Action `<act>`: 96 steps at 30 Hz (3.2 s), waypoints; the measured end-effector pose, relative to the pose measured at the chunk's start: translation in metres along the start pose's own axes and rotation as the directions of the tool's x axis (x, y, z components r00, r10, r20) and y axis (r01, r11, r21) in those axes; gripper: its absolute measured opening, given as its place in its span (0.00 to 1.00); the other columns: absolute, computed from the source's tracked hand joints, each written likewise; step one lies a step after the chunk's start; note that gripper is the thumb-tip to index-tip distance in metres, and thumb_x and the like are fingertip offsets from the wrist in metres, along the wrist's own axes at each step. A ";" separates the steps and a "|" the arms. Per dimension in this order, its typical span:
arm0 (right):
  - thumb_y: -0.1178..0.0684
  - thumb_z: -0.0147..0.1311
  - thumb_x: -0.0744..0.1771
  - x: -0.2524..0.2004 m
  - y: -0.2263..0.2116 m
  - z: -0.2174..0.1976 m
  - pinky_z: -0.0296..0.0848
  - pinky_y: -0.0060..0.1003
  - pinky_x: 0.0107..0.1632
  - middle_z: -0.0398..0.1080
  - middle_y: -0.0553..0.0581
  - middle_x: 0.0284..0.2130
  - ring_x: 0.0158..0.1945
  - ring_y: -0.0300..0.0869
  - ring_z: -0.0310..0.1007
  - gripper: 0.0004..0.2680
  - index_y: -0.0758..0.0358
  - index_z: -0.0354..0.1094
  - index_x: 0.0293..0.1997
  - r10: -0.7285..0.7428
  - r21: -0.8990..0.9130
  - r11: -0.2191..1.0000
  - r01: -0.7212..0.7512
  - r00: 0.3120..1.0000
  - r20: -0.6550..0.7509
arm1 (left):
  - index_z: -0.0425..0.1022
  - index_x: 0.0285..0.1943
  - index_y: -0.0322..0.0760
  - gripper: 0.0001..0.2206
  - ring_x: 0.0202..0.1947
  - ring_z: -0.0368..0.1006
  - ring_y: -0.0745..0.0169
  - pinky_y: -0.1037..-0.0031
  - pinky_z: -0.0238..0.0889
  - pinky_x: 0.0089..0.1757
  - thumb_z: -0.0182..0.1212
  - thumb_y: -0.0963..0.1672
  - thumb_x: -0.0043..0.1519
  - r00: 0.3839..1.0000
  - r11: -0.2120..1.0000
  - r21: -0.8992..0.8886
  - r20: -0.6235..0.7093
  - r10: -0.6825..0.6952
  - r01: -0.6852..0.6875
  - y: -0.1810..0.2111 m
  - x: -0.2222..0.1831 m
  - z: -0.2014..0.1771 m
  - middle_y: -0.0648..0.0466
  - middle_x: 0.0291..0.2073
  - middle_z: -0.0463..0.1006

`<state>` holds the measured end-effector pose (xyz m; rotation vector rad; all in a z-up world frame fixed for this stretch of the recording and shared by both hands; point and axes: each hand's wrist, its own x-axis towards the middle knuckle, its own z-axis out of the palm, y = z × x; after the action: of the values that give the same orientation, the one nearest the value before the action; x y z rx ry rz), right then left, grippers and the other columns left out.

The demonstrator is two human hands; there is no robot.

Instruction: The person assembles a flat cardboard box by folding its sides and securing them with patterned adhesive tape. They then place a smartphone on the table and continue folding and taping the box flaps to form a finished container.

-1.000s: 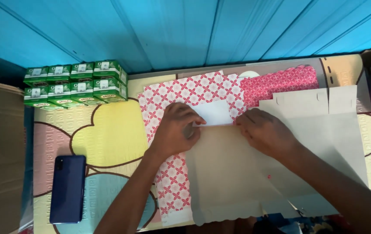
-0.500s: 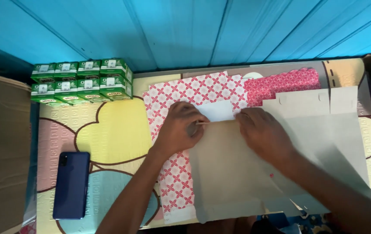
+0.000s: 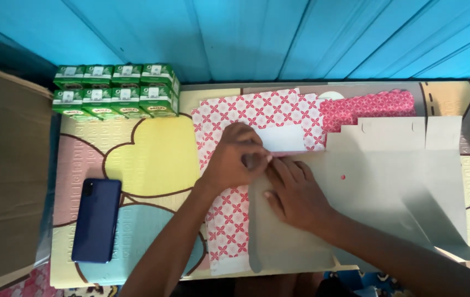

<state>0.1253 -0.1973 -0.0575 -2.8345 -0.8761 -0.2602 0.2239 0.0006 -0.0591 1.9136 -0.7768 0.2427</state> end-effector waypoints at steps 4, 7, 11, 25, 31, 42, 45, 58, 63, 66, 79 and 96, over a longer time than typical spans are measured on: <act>0.40 0.47 0.68 0.000 -0.002 -0.003 0.62 0.54 0.65 0.63 0.63 0.61 0.67 0.54 0.62 0.20 0.62 0.67 0.63 0.008 -0.027 1.000 -0.008 1.000 -0.013 | 0.83 0.32 0.49 0.02 0.46 0.74 0.52 0.45 0.60 0.58 0.70 0.46 0.55 0.998 0.986 0.161 -0.044 0.052 -0.045 -0.009 -0.003 0.005 0.57 0.30 0.79; 0.40 0.46 0.68 0.001 -0.003 -0.004 0.61 0.54 0.65 0.64 0.62 0.61 0.67 0.54 0.62 0.21 0.61 0.65 0.65 0.007 -0.028 1.000 -0.008 0.999 -0.038 | 0.84 0.33 0.49 0.02 0.46 0.74 0.51 0.41 0.59 0.58 0.69 0.46 0.54 0.999 0.991 0.134 -0.044 0.027 -0.021 -0.002 0.002 -0.002 0.58 0.29 0.79; 0.39 0.45 0.68 -0.004 -0.001 0.005 0.62 0.54 0.65 0.63 0.62 0.61 0.67 0.53 0.63 0.21 0.61 0.66 0.65 0.011 -0.021 1.000 -0.012 0.999 -0.044 | 0.83 0.32 0.50 0.03 0.47 0.74 0.52 0.40 0.56 0.60 0.69 0.47 0.53 0.999 0.990 0.138 0.036 0.034 -0.038 -0.002 -0.001 0.000 0.57 0.29 0.80; 0.38 0.49 0.69 -0.014 0.001 -0.017 0.62 0.56 0.66 0.61 0.66 0.63 0.69 0.58 0.61 0.25 0.65 0.60 0.70 0.086 0.026 0.996 -0.088 0.995 0.055 | 0.84 0.41 0.54 0.05 0.50 0.73 0.53 0.30 0.43 0.62 0.65 0.50 0.60 0.987 0.907 0.420 0.128 -0.101 0.039 0.047 0.017 0.000 0.61 0.34 0.81; 0.36 0.49 0.68 -0.020 0.006 -0.006 0.61 0.56 0.67 0.63 0.65 0.60 0.67 0.57 0.63 0.24 0.63 0.64 0.67 0.080 -0.008 0.997 -0.080 0.993 0.081 | 0.84 0.37 0.51 0.04 0.48 0.73 0.59 0.37 0.38 0.65 0.65 0.48 0.61 0.942 0.879 0.470 0.252 -0.220 0.080 0.049 0.020 0.020 0.61 0.33 0.82; 0.39 0.48 0.69 -0.013 0.004 -0.031 0.59 0.54 0.68 0.59 0.65 0.64 0.70 0.57 0.59 0.23 0.64 0.60 0.69 0.088 0.087 0.991 -0.102 0.985 0.149 | 0.80 0.39 0.53 0.03 0.46 0.76 0.61 0.46 0.48 0.63 0.62 0.46 0.65 0.896 0.836 0.548 0.355 -0.267 0.032 0.046 0.037 0.030 0.63 0.36 0.80; 0.39 0.50 0.68 -0.016 0.009 -0.035 0.60 0.54 0.68 0.60 0.64 0.63 0.69 0.57 0.61 0.23 0.65 0.63 0.67 0.097 0.120 0.986 -0.118 0.981 0.166 | 0.79 0.41 0.50 0.04 0.46 0.78 0.58 0.49 0.55 0.61 0.59 0.45 0.67 0.877 0.855 0.515 0.382 -0.291 0.059 0.049 0.041 0.030 0.60 0.36 0.80; 0.39 0.49 0.68 -0.029 0.022 -0.033 0.60 0.53 0.69 0.58 0.64 0.67 0.71 0.56 0.58 0.24 0.64 0.62 0.68 0.103 0.044 0.993 -0.114 0.975 0.199 | 0.79 0.42 0.46 0.07 0.46 0.80 0.46 0.49 0.64 0.54 0.62 0.38 0.61 0.811 0.825 0.565 0.486 -0.327 -0.005 0.073 0.050 0.030 0.56 0.38 0.80; 0.39 0.48 0.69 -0.032 0.026 -0.028 0.59 0.54 0.69 0.57 0.64 0.68 0.72 0.57 0.57 0.24 0.63 0.60 0.70 0.097 0.072 0.991 -0.115 0.973 0.210 | 0.81 0.43 0.47 0.08 0.46 0.80 0.47 0.52 0.66 0.53 0.60 0.39 0.62 0.793 0.846 0.531 0.498 -0.351 0.041 0.070 0.050 0.027 0.55 0.38 0.81; 0.38 0.48 0.69 -0.031 0.025 -0.030 0.60 0.53 0.69 0.57 0.63 0.67 0.72 0.57 0.57 0.24 0.64 0.60 0.70 0.083 0.072 0.993 -0.098 0.979 0.185 | 0.81 0.43 0.48 0.08 0.45 0.80 0.46 0.52 0.67 0.51 0.61 0.39 0.61 0.800 0.830 0.557 0.491 -0.344 0.015 0.069 0.049 0.029 0.55 0.38 0.81; 0.39 0.53 0.67 -0.036 0.032 -0.041 0.59 0.57 0.70 0.59 0.62 0.65 0.70 0.57 0.60 0.24 0.62 0.64 0.67 0.118 0.132 0.980 -0.149 0.968 0.223 | 0.81 0.49 0.44 0.08 0.44 0.81 0.42 0.49 0.68 0.51 0.57 0.43 0.66 0.842 0.895 0.443 0.467 -0.272 0.044 0.081 0.060 0.025 0.50 0.39 0.82; 0.38 0.48 0.69 -0.045 0.042 -0.044 0.59 0.55 0.70 0.57 0.62 0.67 0.72 0.56 0.57 0.24 0.63 0.60 0.70 0.147 0.045 0.986 -0.163 0.956 0.255 | 0.82 0.40 0.49 0.05 0.43 0.80 0.46 0.52 0.67 0.51 0.60 0.43 0.64 0.819 0.837 0.533 0.423 -0.389 0.122 0.075 0.056 0.041 0.56 0.36 0.81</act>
<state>0.1075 -0.2656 -0.0290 -2.8955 -0.6828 0.1494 0.2139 -0.0790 0.0043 2.6000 -0.8309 -0.3064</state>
